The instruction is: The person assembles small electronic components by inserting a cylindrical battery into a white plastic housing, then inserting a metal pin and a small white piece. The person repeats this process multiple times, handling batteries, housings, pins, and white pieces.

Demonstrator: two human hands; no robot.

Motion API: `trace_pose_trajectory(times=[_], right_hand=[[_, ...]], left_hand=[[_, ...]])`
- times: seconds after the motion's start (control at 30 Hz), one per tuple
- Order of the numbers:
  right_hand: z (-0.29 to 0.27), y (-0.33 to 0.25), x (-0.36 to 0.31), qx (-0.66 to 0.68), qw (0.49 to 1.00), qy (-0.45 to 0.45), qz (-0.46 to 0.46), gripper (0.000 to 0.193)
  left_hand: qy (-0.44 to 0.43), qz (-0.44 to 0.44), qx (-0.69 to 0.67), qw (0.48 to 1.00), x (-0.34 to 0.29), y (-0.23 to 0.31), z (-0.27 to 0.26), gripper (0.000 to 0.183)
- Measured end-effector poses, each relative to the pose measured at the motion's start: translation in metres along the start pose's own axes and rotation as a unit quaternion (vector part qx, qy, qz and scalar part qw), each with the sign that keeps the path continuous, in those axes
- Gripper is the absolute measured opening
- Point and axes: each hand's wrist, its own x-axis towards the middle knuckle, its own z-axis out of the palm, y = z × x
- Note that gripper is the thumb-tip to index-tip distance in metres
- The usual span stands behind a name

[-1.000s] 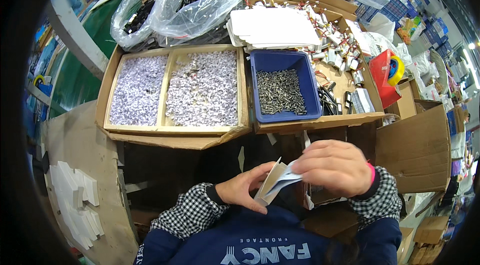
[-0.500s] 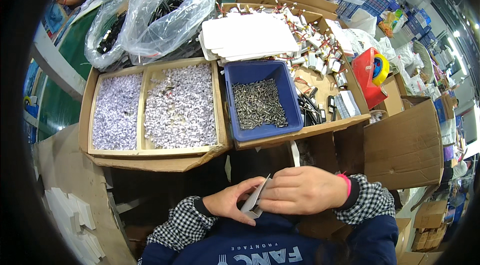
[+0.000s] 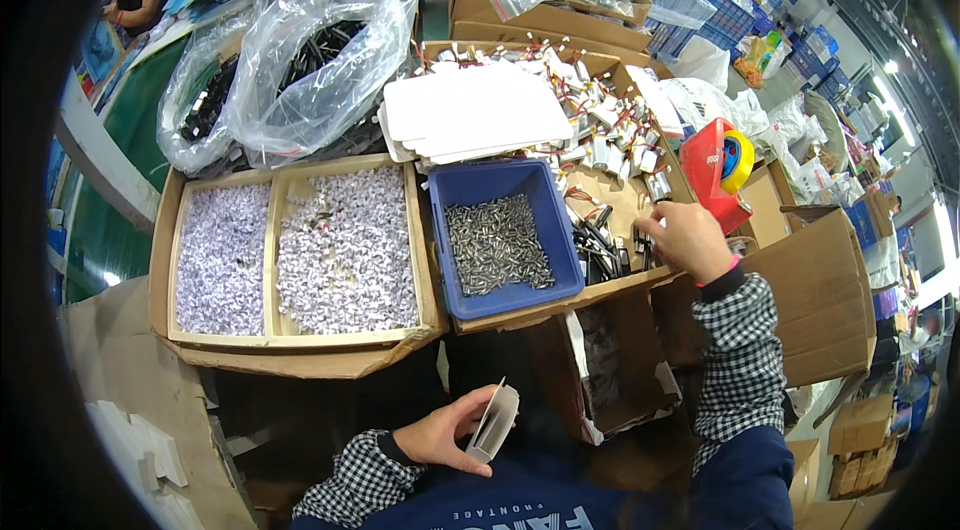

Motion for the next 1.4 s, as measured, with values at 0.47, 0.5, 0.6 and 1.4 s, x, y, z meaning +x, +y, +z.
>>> trace_pose_trajectory(times=[0.47, 0.5, 0.6, 1.4], right_hand=[[0.009, -0.009, 0.016, 0.107, 0.992, -0.038, -0.053, 0.037], [0.006, -0.008, 0.016, 0.130, 0.989, -0.040, -0.052, 0.035], [-0.002, -0.008, 0.015, 0.177, 0.982, -0.015, -0.069, 0.030], [0.035, 0.006, 0.105, -0.039, 0.994, 0.099, -0.025, 0.034]], left_hand=[[0.008, -0.001, -0.016, 1.000, -0.002, 0.001, -0.002, 0.098], [0.011, -0.007, -0.022, 1.000, -0.003, 0.001, -0.002, 0.097], [0.008, 0.001, -0.019, 1.000, -0.003, 0.001, -0.002, 0.098], [0.015, -0.006, -0.021, 1.000, -0.001, 0.006, 0.004, 0.100]])
